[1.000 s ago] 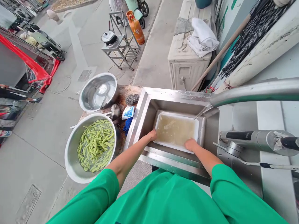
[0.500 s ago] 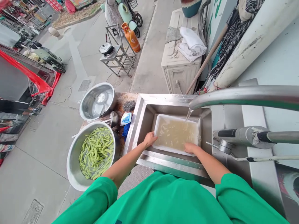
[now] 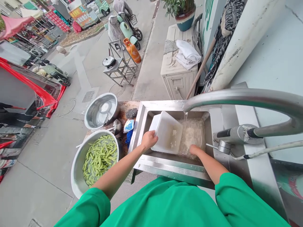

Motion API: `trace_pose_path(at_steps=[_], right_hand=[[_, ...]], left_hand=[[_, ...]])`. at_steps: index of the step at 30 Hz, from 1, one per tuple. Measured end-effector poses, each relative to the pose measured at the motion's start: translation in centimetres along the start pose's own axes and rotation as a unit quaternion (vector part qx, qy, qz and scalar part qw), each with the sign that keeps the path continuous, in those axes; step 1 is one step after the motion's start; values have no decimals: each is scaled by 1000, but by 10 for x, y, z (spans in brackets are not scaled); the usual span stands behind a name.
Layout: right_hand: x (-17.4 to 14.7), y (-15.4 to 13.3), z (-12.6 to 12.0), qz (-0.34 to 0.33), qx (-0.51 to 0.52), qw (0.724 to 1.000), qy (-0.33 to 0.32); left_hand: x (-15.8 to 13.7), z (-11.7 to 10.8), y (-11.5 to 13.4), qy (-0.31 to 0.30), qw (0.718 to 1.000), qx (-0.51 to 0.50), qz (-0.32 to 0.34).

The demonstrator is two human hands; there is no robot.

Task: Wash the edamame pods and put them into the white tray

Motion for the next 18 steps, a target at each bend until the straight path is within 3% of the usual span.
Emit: trace_pose_path(at_steps=[4,8,13,18], right_hand=[[0,3,-4,22,-15,999,-29],[7,-14,-10,-11,-28,999,-38],[10,-66,5,-98,-30,990,-96],[29,-134,21,-210,-2,975,-70]], left_hand=[[-20,-25,15,25,993,114,5],[-42,-50,33,18,985,169,0],[-62,-85,52,39,977,208,26],[-77,-113,53,76,967,241,46]])
Point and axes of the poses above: each hand's wrist, its own x-axis towards the middle knuckle, its own z-axis out of the palm, y = z × x, the point moved 7 cm from there along x, towards the middle knuckle, and after that the axes turned 11 degrees about -z, right-handed, at the moved point
